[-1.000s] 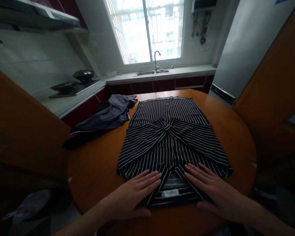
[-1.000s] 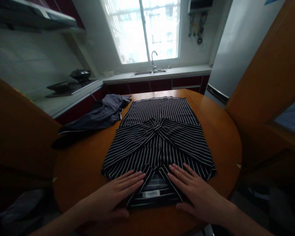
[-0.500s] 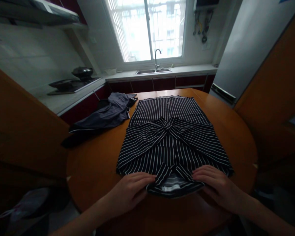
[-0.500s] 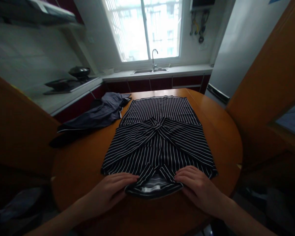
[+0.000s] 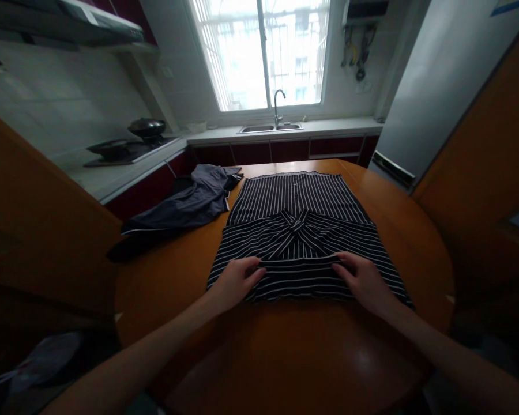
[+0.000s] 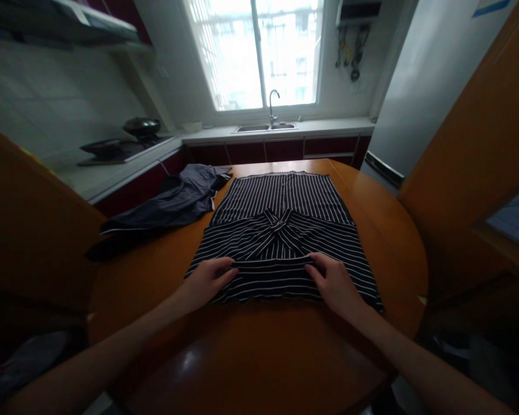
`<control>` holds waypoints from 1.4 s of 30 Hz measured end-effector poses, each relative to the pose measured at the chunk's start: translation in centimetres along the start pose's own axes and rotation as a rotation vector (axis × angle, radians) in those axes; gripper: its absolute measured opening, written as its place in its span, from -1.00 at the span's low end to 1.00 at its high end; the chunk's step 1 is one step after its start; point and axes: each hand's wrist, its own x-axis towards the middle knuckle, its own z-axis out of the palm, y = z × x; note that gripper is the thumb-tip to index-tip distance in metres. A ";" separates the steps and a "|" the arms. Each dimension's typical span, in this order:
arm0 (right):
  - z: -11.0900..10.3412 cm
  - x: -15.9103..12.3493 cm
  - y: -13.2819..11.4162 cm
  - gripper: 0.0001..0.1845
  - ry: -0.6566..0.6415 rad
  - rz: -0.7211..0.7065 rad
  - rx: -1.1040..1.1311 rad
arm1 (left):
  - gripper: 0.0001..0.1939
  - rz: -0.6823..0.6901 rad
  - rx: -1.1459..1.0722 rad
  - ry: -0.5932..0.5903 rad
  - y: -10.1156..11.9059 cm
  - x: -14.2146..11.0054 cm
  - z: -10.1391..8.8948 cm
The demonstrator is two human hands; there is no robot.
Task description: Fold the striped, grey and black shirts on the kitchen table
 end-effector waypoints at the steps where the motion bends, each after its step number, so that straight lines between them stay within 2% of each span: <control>1: 0.2 0.3 0.1 -0.69 0.013 0.001 -0.034 | -0.72 0.006 0.017 0.007 -0.1 0.4 0.1; 4: 0.7 0.4 0.4 -0.64 0.050 0.018 -0.222 | -0.77 0.003 0.057 0.031 -0.5 1.1 0.7; 7: 1.2 0.1 0.7 -0.60 0.065 0.041 -0.452 | -0.73 0.005 0.104 0.045 -0.9 1.2 1.3; 11: 1.4 -0.3 1.2 -0.60 0.066 -0.010 -0.596 | -0.70 0.022 0.188 0.066 -1.3 1.1 1.3; 13: 1.2 -0.3 1.1 -0.60 0.090 -0.072 -0.649 | -0.74 0.071 0.228 0.129 -1.1 1.0 1.0; 16: 1.0 -0.3 0.3 -0.62 0.141 -0.194 -0.671 | -0.72 0.221 0.251 0.182 -0.3 0.8 0.6; 18: 1.2 -0.4 -0.5 -0.61 0.126 -0.269 -0.621 | -0.64 0.339 0.276 0.115 0.2 0.7 0.8; 21: 2.3 -1.0 -1.6 -0.53 -0.003 -0.374 -0.564 | -0.47 0.454 0.369 -0.059 0.5 0.2 2.0; 25: 3.8 -2.1 -1.3 -0.32 -0.221 -0.445 -0.571 | -0.29 0.451 0.451 -0.204 -0.3 -0.5 4.0; 28: 4.0 -2.6 -0.3 -0.23 -0.300 -0.426 -0.570 | -0.28 0.419 0.466 -0.228 -0.8 -0.8 4.3; 32: 3.3 -3.2 0.3 -0.18 -0.324 -0.399 -0.584 | -0.27 0.416 0.482 -0.219 -0.6 -1.1 3.6; 35: 3.1 -3.6 -0.3 -0.17 -0.287 -0.389 -0.594 | -0.25 0.484 0.461 -0.203 0.6 -1.5 3.5; 37: 3.2 -4.0 -1.1 -0.18 -0.291 -0.411 -0.582 | -0.22 0.550 0.420 -0.234 1.4 -1.6 3.8; 42: 3.8 -4.7 -2.1 -0.09 -0.411 -0.450 -0.519 | -0.17 0.577 0.343 -0.329 2.0 -1.6 4.5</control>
